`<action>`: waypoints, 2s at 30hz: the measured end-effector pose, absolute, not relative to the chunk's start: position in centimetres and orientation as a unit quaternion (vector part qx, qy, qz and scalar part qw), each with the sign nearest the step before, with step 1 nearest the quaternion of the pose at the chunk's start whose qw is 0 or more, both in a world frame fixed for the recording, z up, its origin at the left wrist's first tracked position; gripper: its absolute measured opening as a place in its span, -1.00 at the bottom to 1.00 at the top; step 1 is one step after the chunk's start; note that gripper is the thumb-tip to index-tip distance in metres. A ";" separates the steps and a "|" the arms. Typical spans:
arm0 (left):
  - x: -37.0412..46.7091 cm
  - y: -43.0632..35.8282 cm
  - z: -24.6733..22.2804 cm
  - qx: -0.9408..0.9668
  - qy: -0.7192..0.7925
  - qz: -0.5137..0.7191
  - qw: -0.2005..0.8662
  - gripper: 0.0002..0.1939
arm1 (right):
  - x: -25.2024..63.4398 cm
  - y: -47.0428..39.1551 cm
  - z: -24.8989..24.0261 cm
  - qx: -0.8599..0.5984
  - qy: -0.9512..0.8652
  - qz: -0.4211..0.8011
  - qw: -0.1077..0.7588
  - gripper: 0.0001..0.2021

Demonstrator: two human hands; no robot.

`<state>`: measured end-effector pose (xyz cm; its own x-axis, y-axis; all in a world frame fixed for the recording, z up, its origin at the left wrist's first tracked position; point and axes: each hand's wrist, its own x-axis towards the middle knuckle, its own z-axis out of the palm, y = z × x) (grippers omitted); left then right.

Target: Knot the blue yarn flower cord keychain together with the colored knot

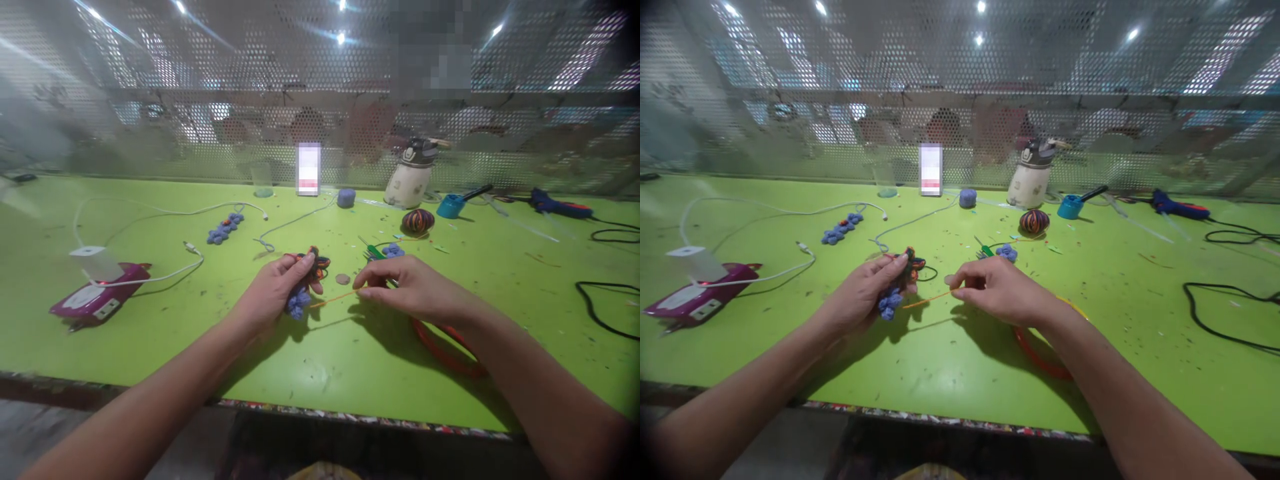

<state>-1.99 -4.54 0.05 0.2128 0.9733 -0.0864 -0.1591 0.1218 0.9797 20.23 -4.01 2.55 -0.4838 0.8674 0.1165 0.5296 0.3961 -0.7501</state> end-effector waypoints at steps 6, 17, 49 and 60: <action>-2.0 -4.5 0.1 0.475 0.431 0.443 0.627 -0.64 | 21.5 -3.8 3.7 -0.432 -0.794 0.331 0.271 -0.85; -1.5 -5.1 0.1 0.461 0.389 0.420 0.678 -0.71 | 18.3 -4.4 1.5 -0.409 -0.560 0.622 0.365 -0.74; -4.3 -3.6 1.6 0.656 0.513 0.213 0.511 -0.55 | 17.0 -5.0 0.7 -0.468 -0.694 0.438 0.329 -0.88; -3.4 -3.3 2.9 0.801 0.396 0.312 0.324 -0.75 | 16.8 -4.6 -0.1 -0.470 -0.685 0.460 0.314 -0.89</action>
<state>-3.42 -3.28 2.93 0.4923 0.8361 0.2420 0.4317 -0.4760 0.7662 16.79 -4.59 -0.08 -0.3605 0.9328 -0.0027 0.3554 0.1347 -0.9249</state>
